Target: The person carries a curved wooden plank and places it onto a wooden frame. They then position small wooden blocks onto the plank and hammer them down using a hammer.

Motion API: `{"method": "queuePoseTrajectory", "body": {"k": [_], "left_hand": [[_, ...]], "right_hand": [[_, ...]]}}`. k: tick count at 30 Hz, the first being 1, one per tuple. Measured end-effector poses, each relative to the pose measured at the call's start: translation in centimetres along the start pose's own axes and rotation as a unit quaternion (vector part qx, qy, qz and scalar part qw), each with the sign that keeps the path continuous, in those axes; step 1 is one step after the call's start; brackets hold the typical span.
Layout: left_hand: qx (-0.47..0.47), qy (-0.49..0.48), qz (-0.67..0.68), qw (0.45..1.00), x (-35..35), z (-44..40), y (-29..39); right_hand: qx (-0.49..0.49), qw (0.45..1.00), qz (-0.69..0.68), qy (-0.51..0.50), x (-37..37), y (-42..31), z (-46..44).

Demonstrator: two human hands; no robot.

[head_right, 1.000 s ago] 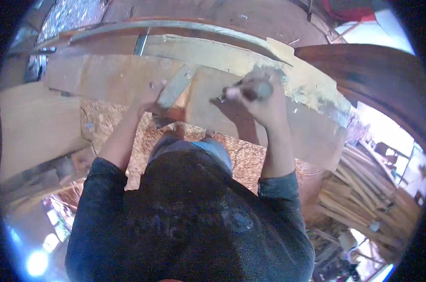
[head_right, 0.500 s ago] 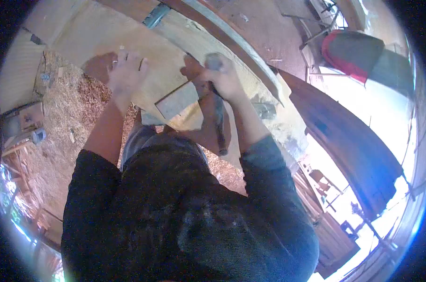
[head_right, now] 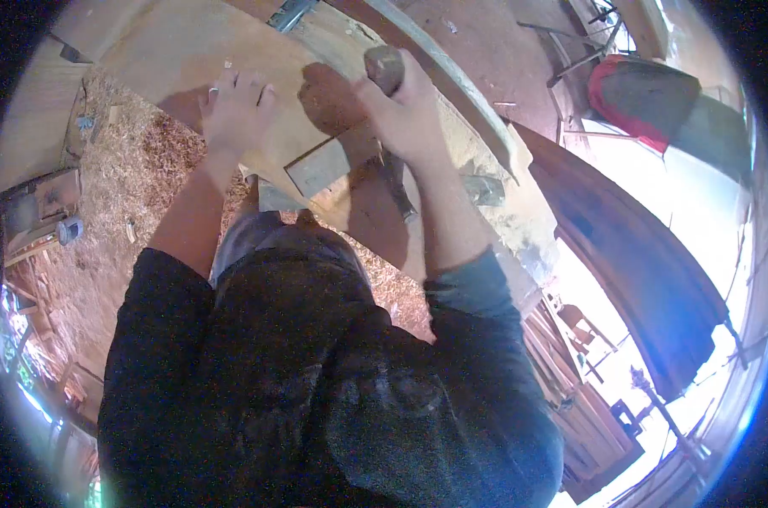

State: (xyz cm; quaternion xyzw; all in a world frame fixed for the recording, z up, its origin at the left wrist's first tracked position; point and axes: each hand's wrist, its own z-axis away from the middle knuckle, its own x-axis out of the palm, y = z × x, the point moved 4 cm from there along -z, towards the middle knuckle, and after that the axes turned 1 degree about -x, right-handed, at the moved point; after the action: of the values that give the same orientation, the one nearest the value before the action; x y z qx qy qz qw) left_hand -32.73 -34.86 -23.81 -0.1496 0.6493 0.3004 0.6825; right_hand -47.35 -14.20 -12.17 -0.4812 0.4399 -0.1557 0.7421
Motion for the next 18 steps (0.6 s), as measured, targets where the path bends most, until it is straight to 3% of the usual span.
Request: {"method": "queuePoseTrajectory", "body": {"k": [2,5,8,9,12,13,15,17,18], "left_hand": [[-0.003,0.0,-0.004,1.0,0.2,0.0,-0.2],[0.005,0.023,-0.025,0.999,0.3,-0.2,-0.1],[0.017,0.041,-0.019,0.999,0.1,-0.4,-0.2],[0.023,0.041,-0.016,0.999,0.1,-0.6,-0.4],[0.017,0.018,0.019,1.0,-0.3,-0.5,-0.3],[0.018,0.038,0.014,0.999,-0.2,-0.5,-0.3],[0.021,0.082,0.005,0.996,0.0,-0.6,-0.3],[0.011,0.035,0.031,0.999,0.0,-0.8,-0.5],[0.011,0.008,0.042,0.999,0.0,-0.3,-0.4]], "right_hand": [[0.033,0.999,-0.008,0.009,0.6,0.0,-0.7],[0.134,0.984,0.045,-0.105,0.9,2.1,-0.9],[0.089,0.987,0.053,-0.12,2.1,2.8,0.9],[0.044,0.993,0.048,-0.096,3.3,4.8,0.6],[0.15,0.983,0.103,-0.034,4.7,2.8,-6.4],[0.124,0.991,0.032,-0.042,5.3,2.3,-8.8],[0.089,0.994,-0.057,0.024,3.2,1.5,-6.5],[0.097,0.979,-0.162,0.083,1.2,0.1,-2.6],[0.09,0.985,-0.119,0.083,0.9,-0.7,-0.6]]}}
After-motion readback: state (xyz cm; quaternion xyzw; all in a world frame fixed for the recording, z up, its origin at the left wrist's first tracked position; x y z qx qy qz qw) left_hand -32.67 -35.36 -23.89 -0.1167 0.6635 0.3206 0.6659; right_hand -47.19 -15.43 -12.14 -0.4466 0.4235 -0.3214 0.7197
